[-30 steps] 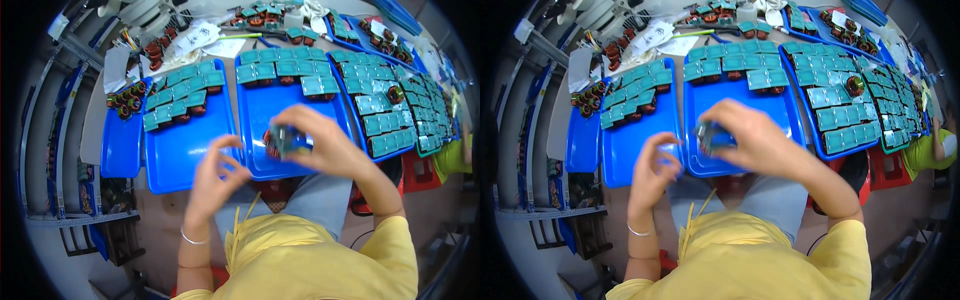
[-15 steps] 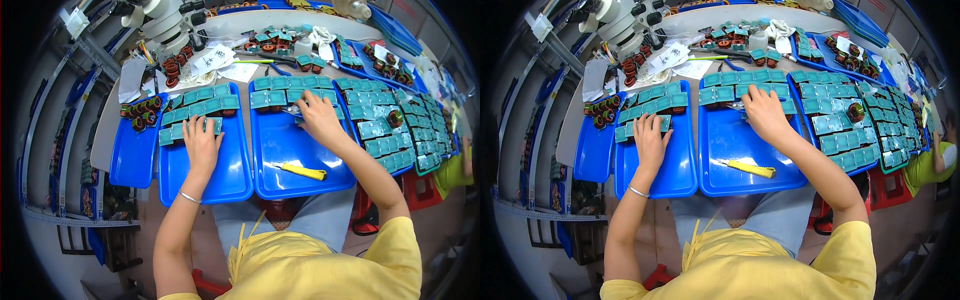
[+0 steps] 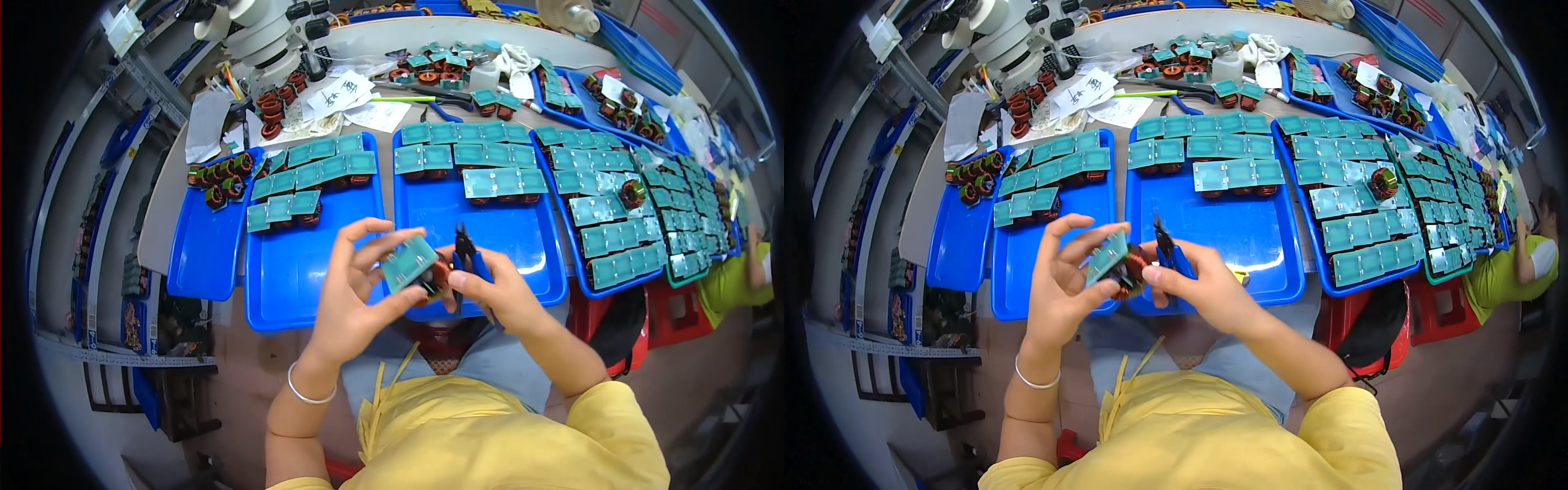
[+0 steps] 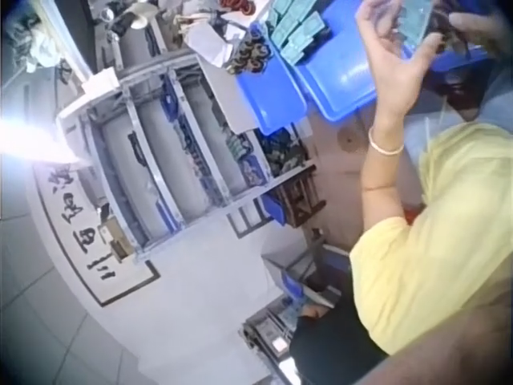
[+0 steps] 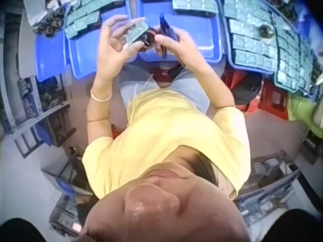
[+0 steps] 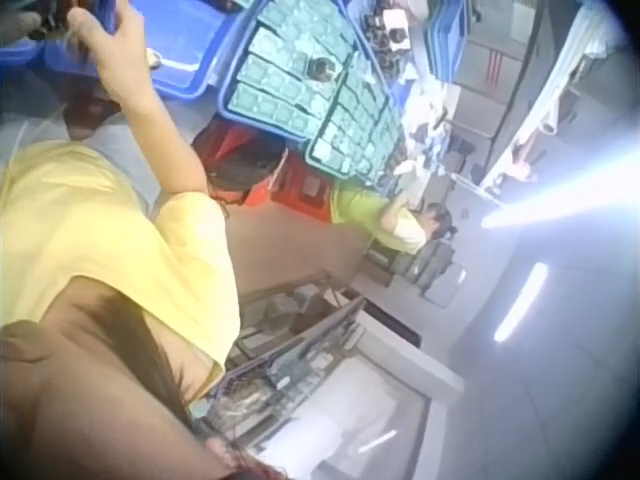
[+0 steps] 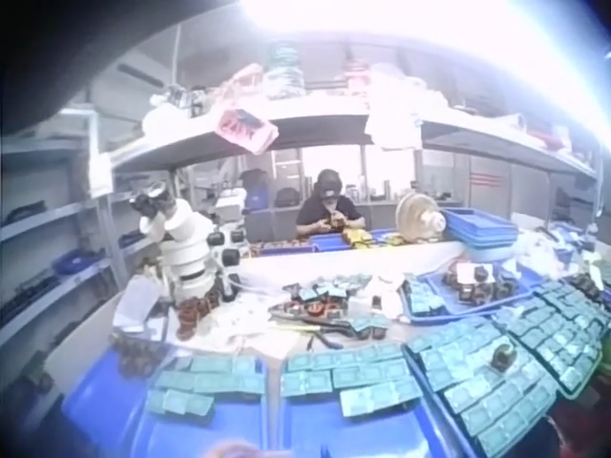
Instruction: Trimming wire leads on electronic components using pliers at a workbench.
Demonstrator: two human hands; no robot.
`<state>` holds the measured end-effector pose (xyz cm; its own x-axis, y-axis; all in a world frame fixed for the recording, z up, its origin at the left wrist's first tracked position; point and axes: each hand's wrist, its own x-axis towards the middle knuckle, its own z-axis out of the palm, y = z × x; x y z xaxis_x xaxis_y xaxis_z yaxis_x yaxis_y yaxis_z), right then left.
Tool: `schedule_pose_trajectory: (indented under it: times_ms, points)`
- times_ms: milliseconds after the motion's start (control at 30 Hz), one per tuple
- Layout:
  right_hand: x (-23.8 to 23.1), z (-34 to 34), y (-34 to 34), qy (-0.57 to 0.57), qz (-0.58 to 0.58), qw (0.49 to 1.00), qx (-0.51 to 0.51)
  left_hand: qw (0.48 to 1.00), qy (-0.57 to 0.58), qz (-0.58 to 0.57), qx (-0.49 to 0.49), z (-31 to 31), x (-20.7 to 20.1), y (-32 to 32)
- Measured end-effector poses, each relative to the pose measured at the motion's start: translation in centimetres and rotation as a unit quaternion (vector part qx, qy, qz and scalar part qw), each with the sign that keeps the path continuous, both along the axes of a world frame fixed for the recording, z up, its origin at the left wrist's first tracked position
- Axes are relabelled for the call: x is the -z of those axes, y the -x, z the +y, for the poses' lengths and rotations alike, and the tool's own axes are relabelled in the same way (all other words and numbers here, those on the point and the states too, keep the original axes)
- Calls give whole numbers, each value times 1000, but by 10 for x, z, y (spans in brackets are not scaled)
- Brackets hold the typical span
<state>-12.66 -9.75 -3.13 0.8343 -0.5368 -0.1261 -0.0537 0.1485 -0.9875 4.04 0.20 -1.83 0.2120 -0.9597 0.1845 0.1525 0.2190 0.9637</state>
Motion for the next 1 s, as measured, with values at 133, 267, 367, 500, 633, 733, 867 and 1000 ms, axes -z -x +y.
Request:
schedule_pose_trajectory:
  times_ms: [133, 267, 367, 500, 633, 733, 867, 1000]
  points:
    - [7, 26, 14, -144, -129, 979, 62, 999, 50, 2, 1, 13, -5, 20]
    - [14, 35, 18, -25, -210, 973, 87, 992, 67, 59, -88, 28, 13, 42]
    - [17, 45, 14, 39, -252, 961, 108, 986, 69, 122, -88, 33, 24, 53]
    - [16, 57, 11, 141, -257, 938, 187, 981, 74, 148, -100, 34, 25, 73]
    - [7, 49, 19, 389, -158, 893, 166, 973, -33, 215, -78, 37, 23, 64]
    - [11, 34, 40, 331, -149, 927, 96, 968, -44, 244, -48, 42, 25, 55]
    - [8, 26, 56, 332, -7, 941, 58, 944, -90, 317, -9, 46, 24, 53]
    - [-14, 23, 52, 443, 27, 896, -17, 972, -92, 211, -58, 50, 26, 60]
